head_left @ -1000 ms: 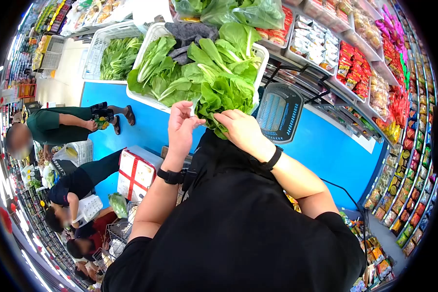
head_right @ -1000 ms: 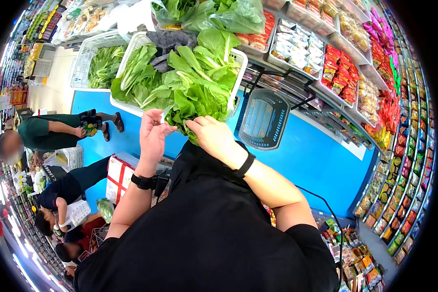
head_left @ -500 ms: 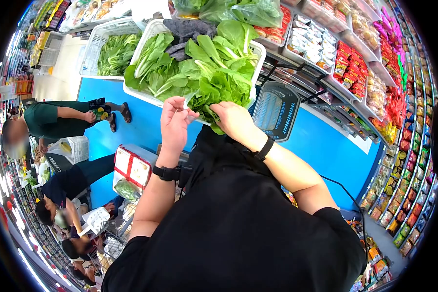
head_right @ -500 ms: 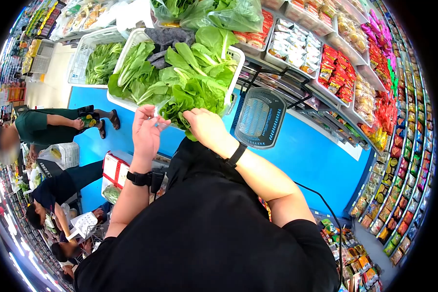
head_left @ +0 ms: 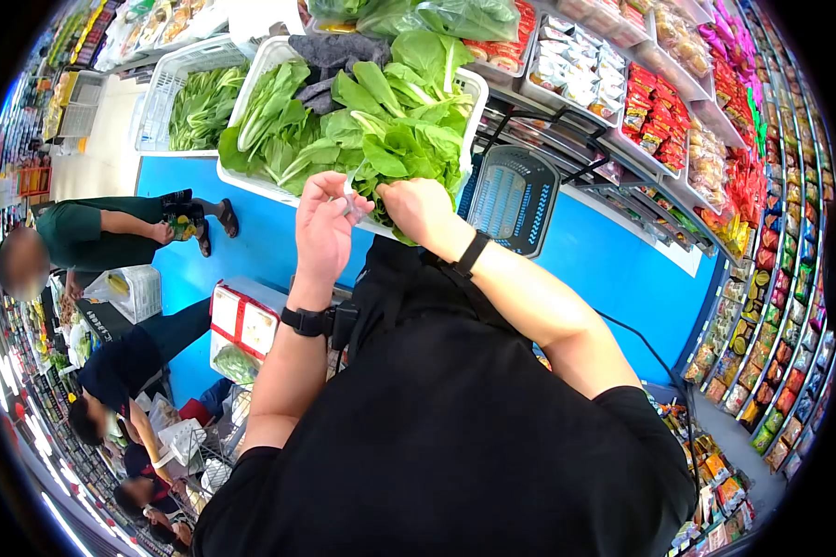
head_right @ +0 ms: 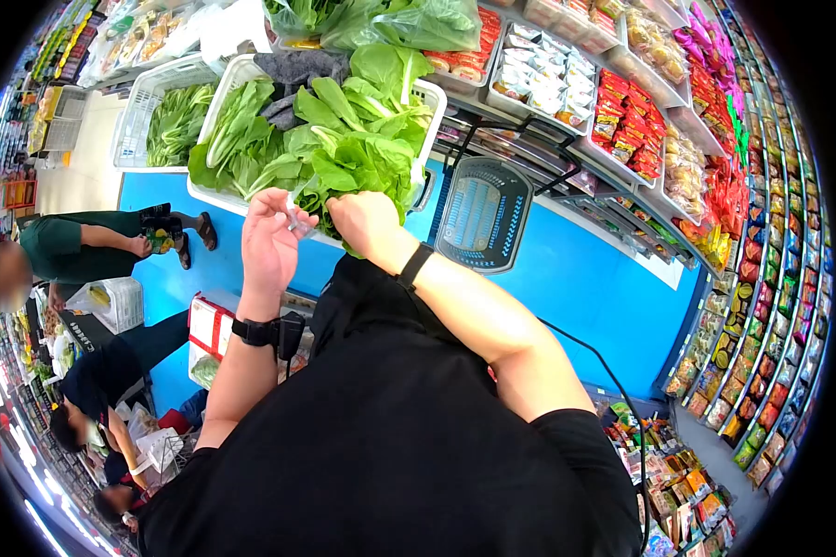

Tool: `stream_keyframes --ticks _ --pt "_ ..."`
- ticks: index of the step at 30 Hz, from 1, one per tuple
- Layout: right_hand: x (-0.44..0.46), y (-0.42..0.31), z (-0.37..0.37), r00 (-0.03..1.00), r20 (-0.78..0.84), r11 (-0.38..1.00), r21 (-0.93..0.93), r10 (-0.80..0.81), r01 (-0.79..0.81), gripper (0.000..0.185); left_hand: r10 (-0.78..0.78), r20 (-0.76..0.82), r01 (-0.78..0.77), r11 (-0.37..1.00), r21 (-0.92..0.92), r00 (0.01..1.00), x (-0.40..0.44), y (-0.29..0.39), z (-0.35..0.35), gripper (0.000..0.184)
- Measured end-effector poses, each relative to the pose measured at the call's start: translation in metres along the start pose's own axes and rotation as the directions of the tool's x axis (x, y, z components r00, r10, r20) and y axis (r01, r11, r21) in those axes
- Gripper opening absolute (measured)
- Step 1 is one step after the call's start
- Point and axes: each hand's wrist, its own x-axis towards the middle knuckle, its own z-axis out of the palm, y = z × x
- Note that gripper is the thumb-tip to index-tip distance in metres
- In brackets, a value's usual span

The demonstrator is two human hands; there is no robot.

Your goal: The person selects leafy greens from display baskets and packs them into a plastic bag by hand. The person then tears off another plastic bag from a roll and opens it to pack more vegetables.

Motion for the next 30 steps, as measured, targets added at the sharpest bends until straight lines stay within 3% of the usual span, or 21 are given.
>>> stream_keyframes --ticks 1,3,5,7,9,11,13,15,17,19,23,27,30 --pt "-0.007 -0.001 -0.012 1.0 -0.001 1.0 0.0 0.002 -0.002 0.02 -0.004 -0.034 0.004 1.0 0.006 0.999 0.0 0.003 0.0 0.031" --pt "-0.029 0.01 -0.035 0.97 -0.218 0.96 0.232 -0.107 0.158 0.02 -0.007 -0.075 0.008 1.0 0.009 0.997 0.0 0.007 -0.003 0.03" --pt "-0.046 0.03 -0.064 0.907 -0.408 0.892 0.367 -0.1 0.264 0.025 0.02 -0.085 -0.018 1.0 0.021 0.996 -0.001 0.012 -0.01 0.028" --pt "-0.059 0.067 -0.066 0.872 -0.45 0.911 0.412 0.192 0.011 0.034 0.025 -0.108 -0.024 1.0 0.008 0.994 -0.002 0.014 -0.018 0.028" --pt "-0.067 0.098 -0.055 0.847 -0.277 0.81 0.523 0.454 -0.263 0.032 0.028 -0.12 -0.029 1.0 -0.003 0.992 -0.002 0.015 -0.021 0.027" --pt "-0.066 0.11 -0.03 0.869 -0.115 0.712 0.63 0.482 -0.311 0.034 0.018 -0.142 -0.021 1.0 -0.02 0.99 0.0 0.016 -0.021 0.028" --pt "-0.056 0.112 -0.005 0.885 -0.053 0.699 0.635 0.463 -0.328 0.032 0.001 -0.139 -0.002 1.0 -0.008 0.99 0.003 0.017 -0.021 0.029" --pt "-0.048 0.108 0.006 0.859 -0.07 0.652 0.684 0.507 -0.328 0.028 -0.008 -0.14 0.009 1.0 0.009 0.99 0.005 0.022 -0.02 0.03" --pt "-0.046 0.098 0.003 0.798 -0.227 0.605 0.77 0.559 -0.205 0.024 0.029 -0.077 -0.03 0.999 -0.02 0.997 0.004 0.035 -0.019 0.031" --pt "-0.048 0.087 -0.008 0.773 -0.246 0.514 0.849 0.586 -0.12 0.022 0.052 -0.13 -0.055 0.998 -0.023 0.99 0.003 0.046 -0.017 0.031" --pt "-0.045 0.098 0.005 0.821 -0.231 0.591 0.792 0.523 -0.154 0.023 0.07 -0.134 -0.067 0.997 0.024 0.989 0.018 0.057 -0.028 0.032" --pt "-0.049 0.107 0.008 0.817 -0.238 0.651 0.73 0.526 -0.207 0.025 0.005 -0.048 0.0 0.994 0.108 0.999 0.013 0.04 0.006 0.03" --pt "-0.061 0.118 0.015 0.796 -0.196 0.689 0.642 0.573 -0.338 0.025 -0.035 -0.004 0.034 0.907 0.419 0.999 0.01 0.015 0.009 0.03"
